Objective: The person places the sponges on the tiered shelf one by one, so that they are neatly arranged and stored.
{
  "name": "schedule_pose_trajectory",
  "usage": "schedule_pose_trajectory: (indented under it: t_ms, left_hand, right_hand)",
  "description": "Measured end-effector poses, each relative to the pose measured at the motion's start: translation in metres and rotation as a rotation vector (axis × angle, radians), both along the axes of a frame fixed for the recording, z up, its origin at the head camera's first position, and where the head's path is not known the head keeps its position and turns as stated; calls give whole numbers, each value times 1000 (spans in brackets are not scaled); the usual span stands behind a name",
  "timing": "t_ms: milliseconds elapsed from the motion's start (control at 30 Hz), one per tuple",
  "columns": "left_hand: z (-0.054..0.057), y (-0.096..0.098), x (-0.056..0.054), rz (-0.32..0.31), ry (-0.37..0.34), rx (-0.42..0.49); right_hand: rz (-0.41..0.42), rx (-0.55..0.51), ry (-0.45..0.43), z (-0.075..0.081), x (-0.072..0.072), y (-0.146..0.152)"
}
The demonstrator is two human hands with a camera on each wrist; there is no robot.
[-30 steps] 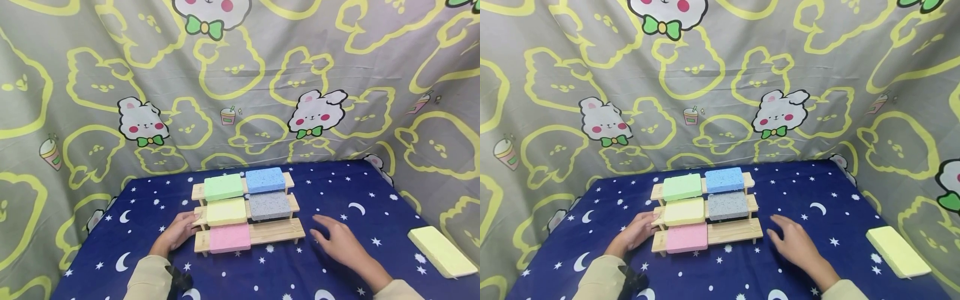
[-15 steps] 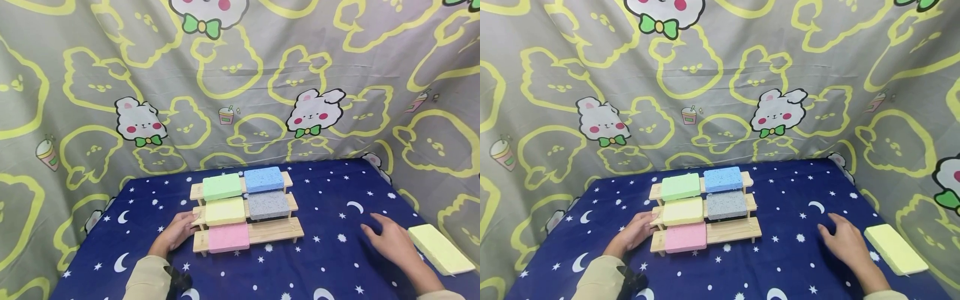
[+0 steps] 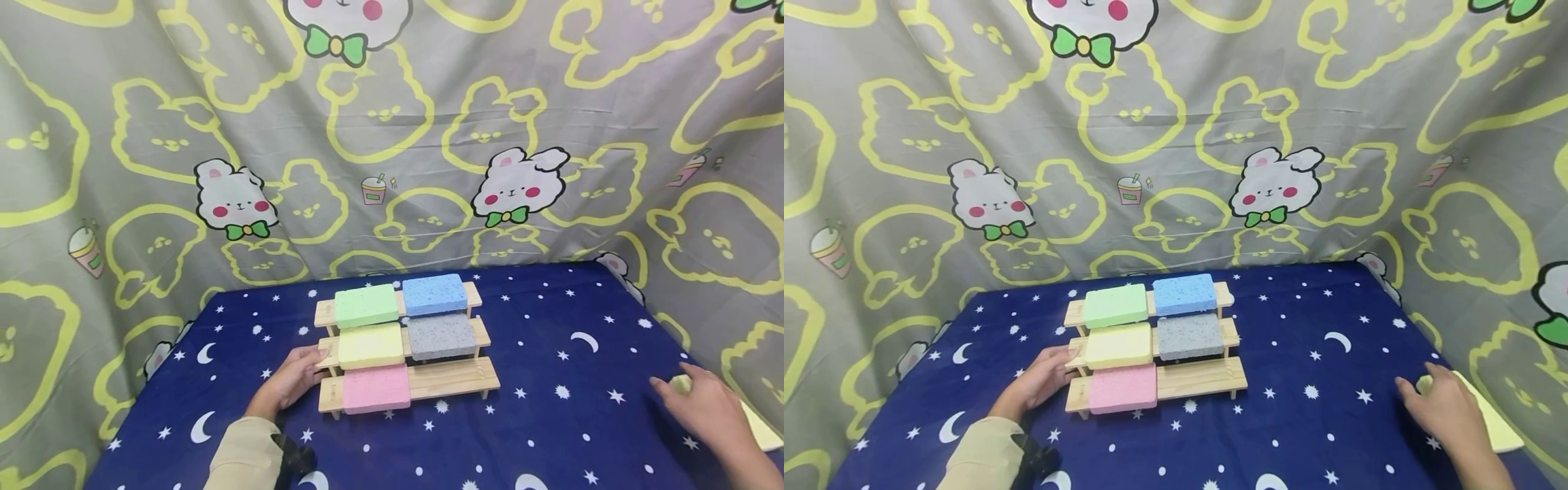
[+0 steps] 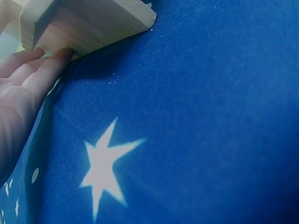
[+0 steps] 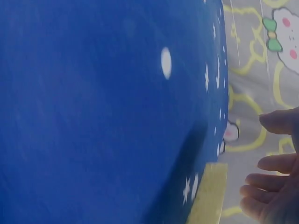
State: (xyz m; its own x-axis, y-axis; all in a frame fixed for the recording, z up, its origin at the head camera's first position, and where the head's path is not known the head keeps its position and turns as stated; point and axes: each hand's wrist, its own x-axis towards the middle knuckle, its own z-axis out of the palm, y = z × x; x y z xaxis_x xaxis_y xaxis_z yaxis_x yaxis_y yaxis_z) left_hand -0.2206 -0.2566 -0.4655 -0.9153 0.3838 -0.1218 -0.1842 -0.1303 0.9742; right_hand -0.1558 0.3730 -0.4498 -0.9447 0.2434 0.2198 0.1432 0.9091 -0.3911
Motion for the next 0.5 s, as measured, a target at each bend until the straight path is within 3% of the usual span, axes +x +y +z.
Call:
schedule_pose_trajectory:
  t_ms: [233,500]
  left_hand:
    - [0,0,-1,5,-6,3]
    - [-2,1,-2,18,-18,-8]
  right_hand:
    - [-76,53,-110,-5,6,23]
    - [-41,73,-6,-19,8,38]
